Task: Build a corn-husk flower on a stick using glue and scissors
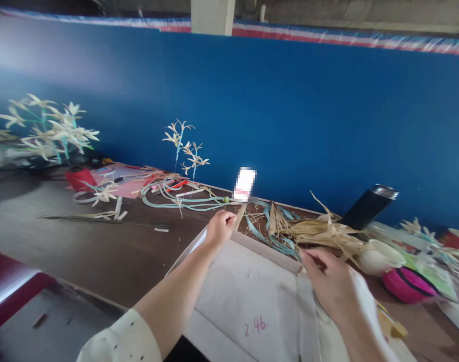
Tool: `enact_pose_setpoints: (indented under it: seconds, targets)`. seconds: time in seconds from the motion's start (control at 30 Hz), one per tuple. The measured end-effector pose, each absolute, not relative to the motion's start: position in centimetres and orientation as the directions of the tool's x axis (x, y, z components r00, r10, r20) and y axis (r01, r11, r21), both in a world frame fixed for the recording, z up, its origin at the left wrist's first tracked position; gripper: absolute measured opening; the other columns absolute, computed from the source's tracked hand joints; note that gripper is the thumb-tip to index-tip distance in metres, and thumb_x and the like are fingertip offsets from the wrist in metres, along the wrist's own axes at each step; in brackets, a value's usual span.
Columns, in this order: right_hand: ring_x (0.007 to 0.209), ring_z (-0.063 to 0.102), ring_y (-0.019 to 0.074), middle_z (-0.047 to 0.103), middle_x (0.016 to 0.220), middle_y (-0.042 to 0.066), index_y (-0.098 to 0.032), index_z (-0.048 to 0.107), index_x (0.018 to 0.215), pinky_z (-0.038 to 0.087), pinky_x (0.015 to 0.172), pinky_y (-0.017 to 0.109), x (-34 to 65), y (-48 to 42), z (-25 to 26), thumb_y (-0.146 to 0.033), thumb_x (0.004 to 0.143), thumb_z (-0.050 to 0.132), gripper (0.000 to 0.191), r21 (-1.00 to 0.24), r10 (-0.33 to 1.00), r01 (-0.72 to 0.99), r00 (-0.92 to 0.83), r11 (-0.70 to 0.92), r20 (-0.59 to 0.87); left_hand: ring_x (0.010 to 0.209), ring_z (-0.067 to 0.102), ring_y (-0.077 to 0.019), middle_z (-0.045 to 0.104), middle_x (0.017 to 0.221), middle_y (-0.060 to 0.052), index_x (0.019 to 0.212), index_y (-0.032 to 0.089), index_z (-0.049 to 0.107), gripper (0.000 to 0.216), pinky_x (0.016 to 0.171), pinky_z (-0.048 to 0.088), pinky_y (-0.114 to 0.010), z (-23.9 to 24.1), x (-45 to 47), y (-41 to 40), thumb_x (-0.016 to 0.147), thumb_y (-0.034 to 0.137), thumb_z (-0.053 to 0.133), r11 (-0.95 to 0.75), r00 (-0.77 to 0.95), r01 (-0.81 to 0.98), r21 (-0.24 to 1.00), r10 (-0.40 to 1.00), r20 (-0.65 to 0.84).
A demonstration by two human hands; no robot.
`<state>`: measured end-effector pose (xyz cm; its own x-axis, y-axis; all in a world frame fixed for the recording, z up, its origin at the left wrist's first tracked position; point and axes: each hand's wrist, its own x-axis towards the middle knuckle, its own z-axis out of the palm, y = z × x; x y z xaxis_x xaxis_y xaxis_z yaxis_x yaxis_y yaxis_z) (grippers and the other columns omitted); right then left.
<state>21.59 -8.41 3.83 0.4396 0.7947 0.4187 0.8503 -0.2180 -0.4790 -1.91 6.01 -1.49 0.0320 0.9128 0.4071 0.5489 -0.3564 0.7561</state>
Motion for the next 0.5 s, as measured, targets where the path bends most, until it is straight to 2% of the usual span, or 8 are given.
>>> enact_pose_setpoints:
  seconds: [0.07,0.2,0.4,0.5]
  targets:
    - [0.056,0.061,0.0201,0.068,0.066,0.001,-0.028,0.072,0.076,0.042,0.053,0.029,18.1,-6.7,4.9,-0.055,0.069,0.057,0.031,-0.526,0.813,0.836,0.410,-0.155,0.413,0.074,0.058,-0.0133,0.064,0.084,-0.004,0.081,0.020,0.069,0.018,0.068,0.041,-0.023,-1.5,-1.9,6.0,0.081,0.020,0.052,-0.353,0.027,0.548,0.759,0.914,0.406]
    - [0.063,0.063,0.0186,0.070,0.078,0.002,-0.026,0.071,0.086,0.044,0.059,0.028,12.6,-2.6,4.0,-0.047,0.075,0.054,0.030,-0.642,0.781,0.767,0.395,0.010,0.484,0.078,0.058,-0.0135,0.064,0.086,-0.003,0.082,0.020,0.069,0.018,0.071,0.042,-0.023,-1.6,-1.9,6.2,0.082,0.021,0.051,-0.355,0.022,0.523,0.775,0.914,0.404]
    - [0.064,0.059,0.0162,0.069,0.090,0.005,-0.023,0.071,0.093,0.043,0.063,0.027,10.2,0.1,-0.2,-0.045,0.079,0.053,0.032,-0.682,0.681,0.728,0.466,0.068,0.565,0.080,0.058,-0.0140,0.063,0.087,-0.002,0.083,0.021,0.068,0.016,0.073,0.042,-0.023,-2.1,-1.6,6.1,0.083,0.022,0.052,-0.400,0.045,0.559,0.727,0.890,0.454]
    - [0.064,0.057,0.0154,0.067,0.089,0.006,-0.022,0.071,0.094,0.043,0.064,0.027,10.4,-0.2,-1.1,-0.045,0.081,0.053,0.033,-0.640,0.615,0.761,0.457,0.103,0.643,0.081,0.058,-0.0140,0.062,0.086,-0.003,0.084,0.021,0.067,0.017,0.074,0.042,-0.023,-2.2,-1.6,5.9,0.086,0.023,0.050,-0.466,0.077,0.570,0.677,0.851,0.520]
